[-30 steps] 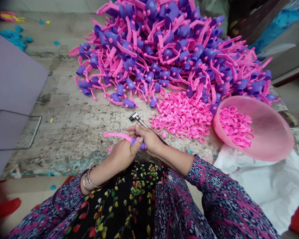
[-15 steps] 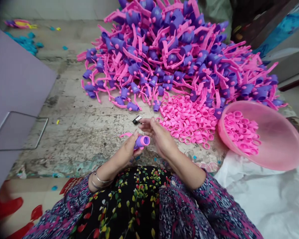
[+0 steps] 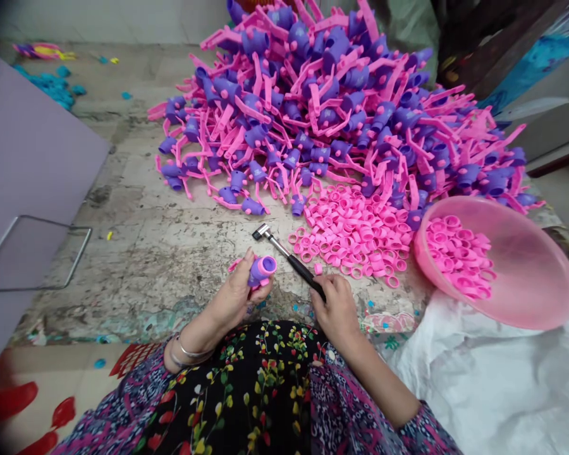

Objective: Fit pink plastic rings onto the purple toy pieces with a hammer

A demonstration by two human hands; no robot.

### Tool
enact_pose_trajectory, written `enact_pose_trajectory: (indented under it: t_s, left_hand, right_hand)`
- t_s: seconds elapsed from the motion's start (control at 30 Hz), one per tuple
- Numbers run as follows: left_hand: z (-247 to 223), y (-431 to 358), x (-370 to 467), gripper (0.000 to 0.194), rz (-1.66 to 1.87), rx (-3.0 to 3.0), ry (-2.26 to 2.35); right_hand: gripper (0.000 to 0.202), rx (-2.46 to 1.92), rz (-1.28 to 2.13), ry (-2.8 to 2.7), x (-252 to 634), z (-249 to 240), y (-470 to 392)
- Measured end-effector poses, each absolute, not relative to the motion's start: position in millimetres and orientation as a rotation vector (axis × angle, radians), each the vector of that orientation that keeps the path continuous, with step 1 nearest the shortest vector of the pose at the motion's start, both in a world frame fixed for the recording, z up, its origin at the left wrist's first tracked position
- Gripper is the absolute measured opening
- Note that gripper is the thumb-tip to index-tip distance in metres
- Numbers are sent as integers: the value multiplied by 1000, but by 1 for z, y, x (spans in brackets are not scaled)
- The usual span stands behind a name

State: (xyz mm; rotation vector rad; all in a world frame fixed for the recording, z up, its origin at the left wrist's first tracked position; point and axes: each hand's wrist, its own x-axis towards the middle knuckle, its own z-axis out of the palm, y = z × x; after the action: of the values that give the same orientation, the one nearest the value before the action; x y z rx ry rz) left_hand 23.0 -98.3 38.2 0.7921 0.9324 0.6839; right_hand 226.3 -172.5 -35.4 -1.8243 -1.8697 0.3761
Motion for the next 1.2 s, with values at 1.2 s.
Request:
enact_pose_trajectory:
  t_s: [1.2]
  left_hand:
    - [19,-66,-13,62,966,461,913]
  right_hand:
    - [38,-2094,888,-1872,215,-18,-146]
